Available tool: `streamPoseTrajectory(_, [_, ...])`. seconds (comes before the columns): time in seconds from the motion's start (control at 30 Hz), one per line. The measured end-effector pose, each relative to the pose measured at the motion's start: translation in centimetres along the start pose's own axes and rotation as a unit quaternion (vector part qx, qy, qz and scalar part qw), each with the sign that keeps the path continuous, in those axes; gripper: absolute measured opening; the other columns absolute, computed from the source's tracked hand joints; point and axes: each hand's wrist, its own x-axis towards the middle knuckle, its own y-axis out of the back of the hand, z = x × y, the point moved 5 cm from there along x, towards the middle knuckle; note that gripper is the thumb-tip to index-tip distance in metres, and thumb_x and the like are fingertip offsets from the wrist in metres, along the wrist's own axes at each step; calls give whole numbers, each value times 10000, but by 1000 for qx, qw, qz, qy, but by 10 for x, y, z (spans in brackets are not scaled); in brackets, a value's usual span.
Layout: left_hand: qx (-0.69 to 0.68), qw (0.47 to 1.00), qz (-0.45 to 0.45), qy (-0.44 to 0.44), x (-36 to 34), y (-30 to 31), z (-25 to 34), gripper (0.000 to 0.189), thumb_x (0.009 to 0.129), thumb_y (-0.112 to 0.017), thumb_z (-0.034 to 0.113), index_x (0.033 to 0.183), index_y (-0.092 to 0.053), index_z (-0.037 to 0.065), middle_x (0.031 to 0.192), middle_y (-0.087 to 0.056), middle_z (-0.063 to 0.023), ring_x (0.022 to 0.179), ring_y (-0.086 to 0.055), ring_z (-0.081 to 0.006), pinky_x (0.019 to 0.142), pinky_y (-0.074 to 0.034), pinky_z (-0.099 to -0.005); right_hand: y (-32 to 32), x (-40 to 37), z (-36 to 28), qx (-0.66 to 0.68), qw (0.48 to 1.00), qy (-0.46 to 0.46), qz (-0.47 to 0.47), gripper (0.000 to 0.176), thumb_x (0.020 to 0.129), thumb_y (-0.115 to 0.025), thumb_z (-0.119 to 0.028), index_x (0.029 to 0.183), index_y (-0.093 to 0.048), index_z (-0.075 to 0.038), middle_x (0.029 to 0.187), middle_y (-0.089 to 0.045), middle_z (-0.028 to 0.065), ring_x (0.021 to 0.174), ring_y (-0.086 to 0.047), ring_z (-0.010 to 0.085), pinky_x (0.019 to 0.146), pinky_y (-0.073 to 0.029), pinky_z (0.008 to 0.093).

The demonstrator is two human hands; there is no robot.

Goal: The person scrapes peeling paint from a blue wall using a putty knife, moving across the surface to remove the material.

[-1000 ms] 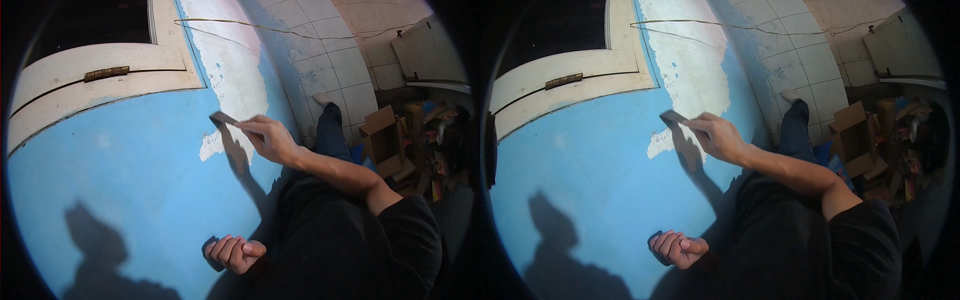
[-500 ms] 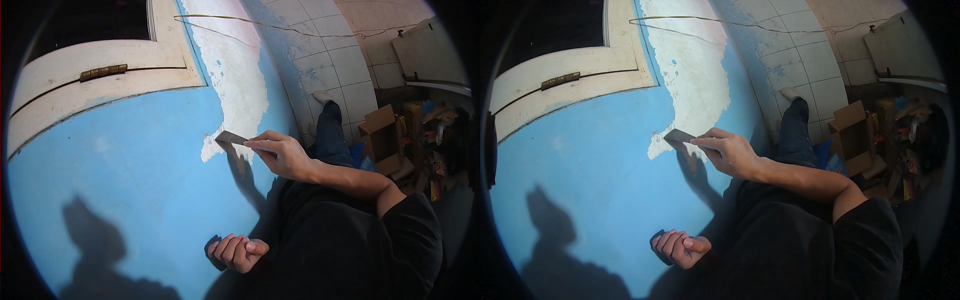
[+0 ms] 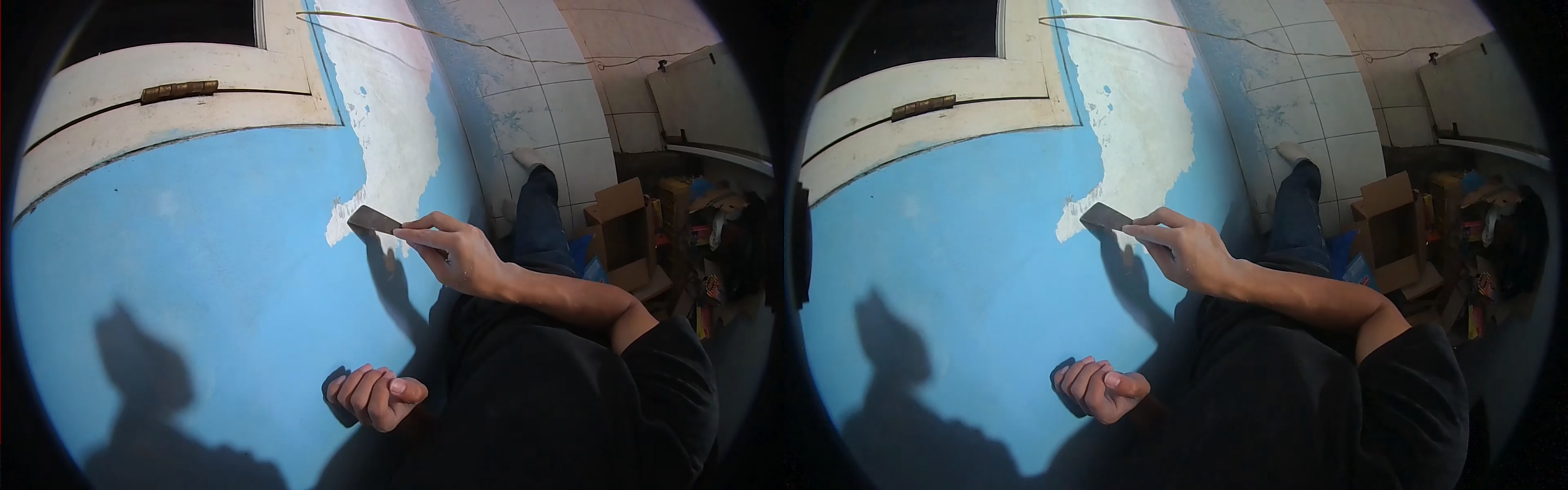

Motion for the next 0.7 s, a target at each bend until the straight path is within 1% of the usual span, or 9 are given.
streamPoseTrajectory(0.1, [14, 1000, 0, 7, 3, 1, 3, 146, 829, -463, 102, 695, -491, 49, 644, -508, -40, 576, -513, -191, 629, -387, -357, 2, 17, 8, -6, 999, -37, 8, 283, 850, -662, 34, 1114, -704, -62, 1002, -678, 113, 773, -686, 253, 662, -558, 327])
streamPoseTrajectory(0.2, [20, 1000, 2, 2, 3, 0, 3, 147, 831, -460, 101, 697, -493, 49, 646, -512, -42, 581, -516, -192, 625, -389, -355, 0, 7, 6, -7, 1000, -26, -1, 292, 856, -658, 30, 1126, -702, -71, 1011, -673, 113, 763, -682, 255, 651, -552, 331])
streamPoseTrajectory(0.3, [8, 1000, 4, -10, 0, 1, 1, 145, 831, -459, 102, 701, -493, 48, 652, -518, -45, 588, -521, -192, 626, -392, -357, -3, -6, 1, -8, 1000, 12, 2, 302, 868, -645, 25, 1149, -690, -75, 1017, -666, 119, 767, -682, 259, 651, -548, 334])
streamPoseTrajectory(0.4, [16, 1000, -1, 3, 2, 1, 3, 141, 828, -461, 106, 704, -494, 47, 655, -522, -46, 594, -522, -189, 625, -389, -356, 0, 15, 10, -19, 999, -46, 3, 311, 875, -641, 15, 1170, -678, -78, 1015, -659, 125, 772, -683, 266, 653, -544, 343])
streamPoseTrajectory(0.5, [15, 1000, 2, 2, 0, 1, 2, 141, 826, -459, 109, 704, -495, 46, 655, -521, -46, 594, -521, -188, 625, -387, -356, -5, -1, 5, -5, 999, -34, -12, 318, 874, -639, 15, 1177, -670, -77, 995, -654, 129, 760, -677, 276, 651, -540, 350])
streamPoseTrajectory(0.53, [15, 1000, 0, 1, 0, 2, 1, 140, 824, -459, 109, 704, -494, 46, 655, -520, -47, 594, -521, -188, 624, -386, -356, -5, -7, 1, -13, 1000, -6, -3, 316, 873, -636, 21, 1173, -669, -73, 978, -647, 131, 731, -664, 284, 630, -527, 354])
streamPoseTrajectory(0.63, [14, 1000, 3, 2, 0, 0, 1, 137, 821, -458, 108, 703, -493, 47, 653, -518, -47, 594, -521, -188, 626, -384, -357, -6, 0, 4, -11, 999, -51, -6, 313, 874, -631, 24, 1171, -668, -72, 979, -643, 132, 726, -659, 288, 627, -523, 357])
streamPoseTrajectory(0.7, [11, 1000, 5, 4, -1, -1, 1, 135, 818, -458, 108, 703, -492, 47, 652, -517, -46, 594, -523, -189, 630, -384, -358, -7, 0, 6, -7, 999, -51, -4, 314, 874, -629, 25, 1170, -669, -72, 982, -641, 133, 718, -657, 289, 622, -520, 360])
